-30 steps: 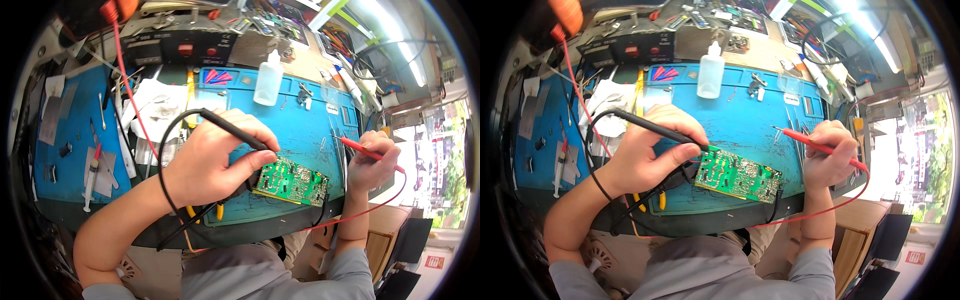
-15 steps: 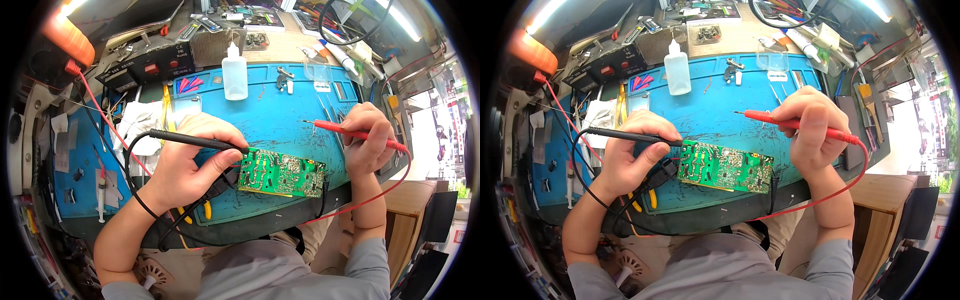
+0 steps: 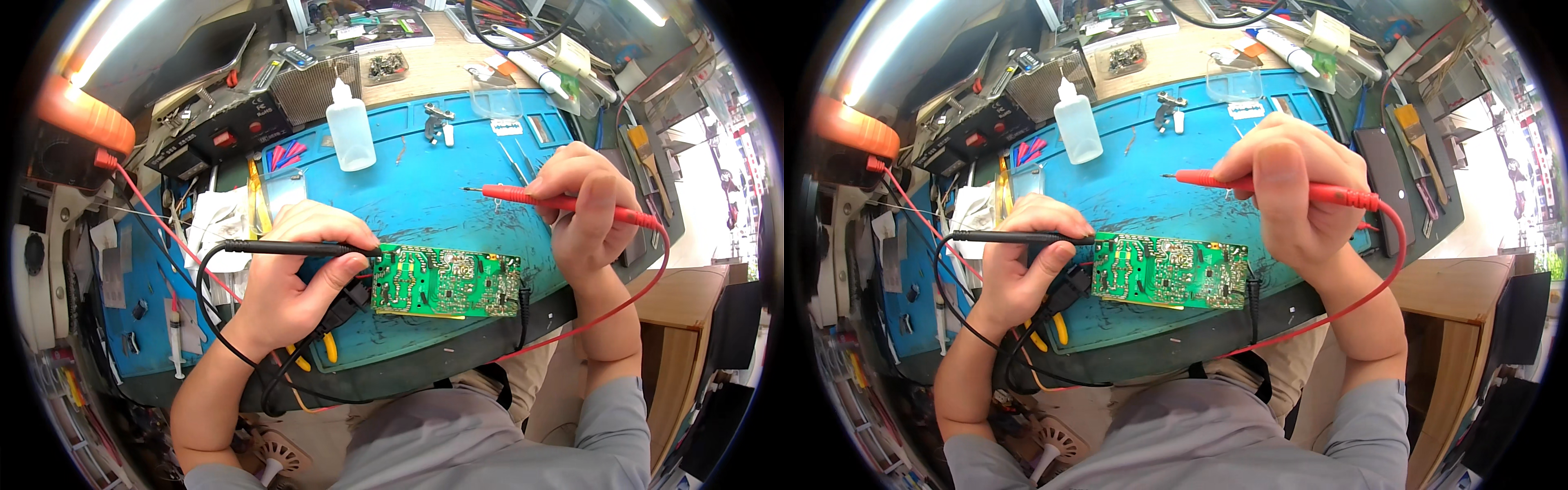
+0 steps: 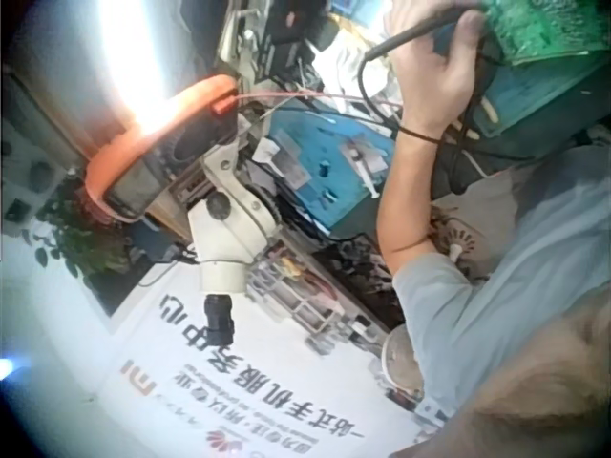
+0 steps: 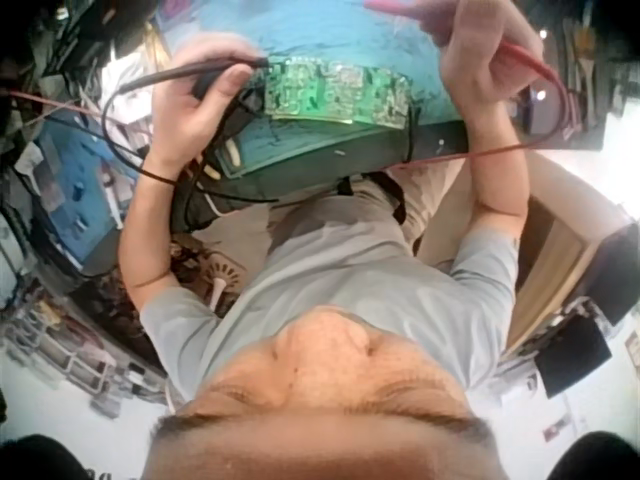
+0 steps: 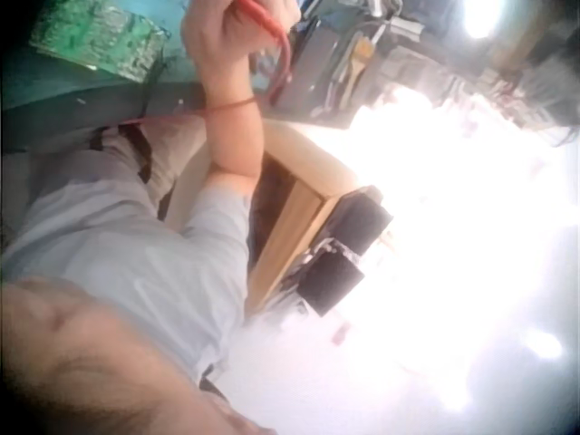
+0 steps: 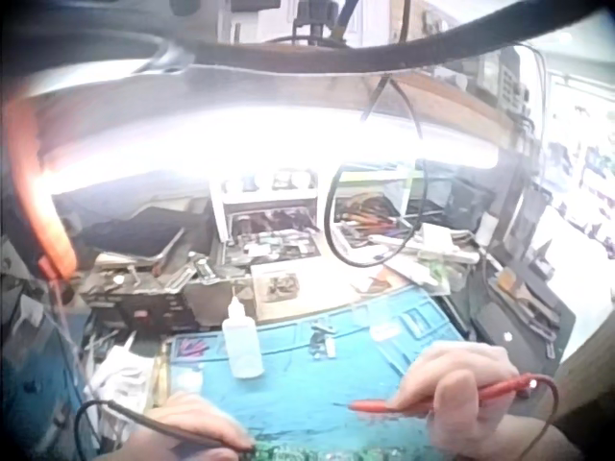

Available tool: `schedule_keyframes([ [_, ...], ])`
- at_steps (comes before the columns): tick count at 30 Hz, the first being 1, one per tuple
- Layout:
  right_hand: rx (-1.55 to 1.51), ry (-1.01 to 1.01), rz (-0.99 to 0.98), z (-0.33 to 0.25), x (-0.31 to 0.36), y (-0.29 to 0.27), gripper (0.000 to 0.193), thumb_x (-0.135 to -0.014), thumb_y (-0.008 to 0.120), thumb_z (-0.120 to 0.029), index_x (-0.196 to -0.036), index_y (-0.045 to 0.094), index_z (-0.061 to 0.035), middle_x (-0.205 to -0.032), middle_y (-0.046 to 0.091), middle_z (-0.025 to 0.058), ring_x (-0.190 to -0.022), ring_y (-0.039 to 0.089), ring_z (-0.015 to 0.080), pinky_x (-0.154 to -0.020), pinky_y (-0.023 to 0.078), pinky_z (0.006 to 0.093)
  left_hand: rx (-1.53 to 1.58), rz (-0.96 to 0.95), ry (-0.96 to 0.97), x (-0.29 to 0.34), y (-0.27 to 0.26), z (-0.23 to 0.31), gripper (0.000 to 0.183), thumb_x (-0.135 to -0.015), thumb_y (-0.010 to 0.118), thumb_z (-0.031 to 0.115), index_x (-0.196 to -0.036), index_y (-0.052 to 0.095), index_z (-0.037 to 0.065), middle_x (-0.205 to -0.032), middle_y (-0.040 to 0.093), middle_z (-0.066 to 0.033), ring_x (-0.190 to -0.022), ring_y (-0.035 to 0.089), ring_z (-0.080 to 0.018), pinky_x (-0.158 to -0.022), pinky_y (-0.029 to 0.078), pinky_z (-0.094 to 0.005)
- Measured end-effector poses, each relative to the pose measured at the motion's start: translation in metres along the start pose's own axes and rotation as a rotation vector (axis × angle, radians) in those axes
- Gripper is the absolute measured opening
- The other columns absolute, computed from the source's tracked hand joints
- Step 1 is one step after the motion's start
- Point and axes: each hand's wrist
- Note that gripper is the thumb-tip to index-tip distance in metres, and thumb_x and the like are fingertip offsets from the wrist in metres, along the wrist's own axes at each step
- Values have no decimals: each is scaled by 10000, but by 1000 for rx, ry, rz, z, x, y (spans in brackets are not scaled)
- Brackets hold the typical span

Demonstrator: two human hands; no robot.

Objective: The person uses a multimeter to test various points on a green circuit board. They systematically move the red and black probes across different components and traces on the board to check for electrical continuity or voltage.

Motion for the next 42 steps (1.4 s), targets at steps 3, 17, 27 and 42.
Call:
schedule_keyframes([
  [3,-4,0,-10,-1,-1,0,484,-1096,482,-278,-747,683,-9,-716,693,74,-572,564,129,-528,445,267,17,3,-17,1,0,1,151,-959,703,182,-982,677,35,-1001,714,-101,-968,644,-237,-933,447,-382],
  [17,80,-23,-55,-3,-2,-3,570,-1108,415,-356,-761,677,12,-731,658,103,-543,501,112,-461,364,251,25,5,-41,0,2,2,104,-930,710,126,-995,699,46,-1005,740,-74,-965,662,-248,-946,432,-384],
  [27,-29,-110,30,4,-8,-1,285,-1015,622,-116,-757,666,-4,-660,668,65,-529,589,135,-492,447,276,14,-21,-37,-1,3,3,122,-950,695,144,-986,675,30,-990,708,-98,-966,636,-242,-936,441,-376],
  [42,-31,82,107,-25,-1,-15,338,-1091,543,-220,-825,619,-27,-706,618,31,-532,458,42,-486,360,213,7,-22,-37,4,2,1,192,-997,671,190,-1013,652,0,-1031,655,-131,-991,612,-229,-914,470,-353],
])
Point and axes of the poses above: each hand's wrist, its own x-axis away from the middle knuckle, its own y-axis out of the palm, z = x × y
